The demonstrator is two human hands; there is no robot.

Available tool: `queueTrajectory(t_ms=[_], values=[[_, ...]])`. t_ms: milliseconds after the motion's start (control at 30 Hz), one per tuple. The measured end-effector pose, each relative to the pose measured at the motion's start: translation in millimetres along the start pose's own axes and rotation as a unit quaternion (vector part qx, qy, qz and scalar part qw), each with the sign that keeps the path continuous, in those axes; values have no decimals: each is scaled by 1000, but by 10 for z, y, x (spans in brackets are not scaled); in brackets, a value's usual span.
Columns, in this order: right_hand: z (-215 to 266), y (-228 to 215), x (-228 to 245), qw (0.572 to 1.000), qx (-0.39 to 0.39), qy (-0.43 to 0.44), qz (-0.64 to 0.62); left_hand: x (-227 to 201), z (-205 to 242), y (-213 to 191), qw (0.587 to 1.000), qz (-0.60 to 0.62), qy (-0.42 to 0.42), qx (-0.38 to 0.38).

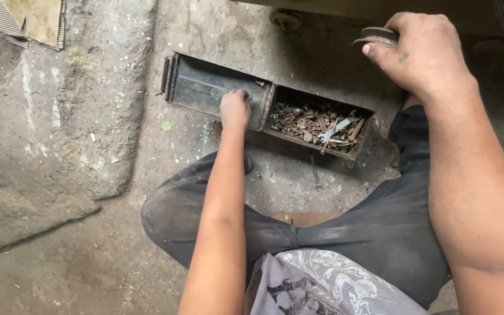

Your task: The person sits on the floor and uses a wrench to loosen a bolt on a metal pulley. They remove the bolt, search a drawer for a replacement, and then reassemble the pulley by inserting the bolt and tightening it by hand.

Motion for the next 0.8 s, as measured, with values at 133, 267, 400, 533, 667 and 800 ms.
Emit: queueTrajectory(t_ms=[133,267,400,533,667,800], values=[[-25,77,-70,1000,3,-8,10,-51,-177,291,985,-89,138,-47],[3,33,-59,1000,25,8,14,-147,-103,231,993,-79,27,-78],[14,8,-52,1000,28,7,1,-167,80,293,986,3,-1,-166],[14,57,-43,1000,25,5,-1,-242,92,350,988,-8,-5,-154],[9,104,-46,1000,19,-8,6,-262,67,353,988,6,-31,-148],[21,112,-46,1000,23,-7,12,-215,72,396,986,22,-39,-159]])
Point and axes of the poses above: each hand's wrist, its own z-axis away from the middle knuckle, its own y-axis out of the palm, x = y × z, the point moved 4 cm from there along -z, towards the middle knuckle, and after that the axes turned 14 degrees about z, right-handed, at the moved point
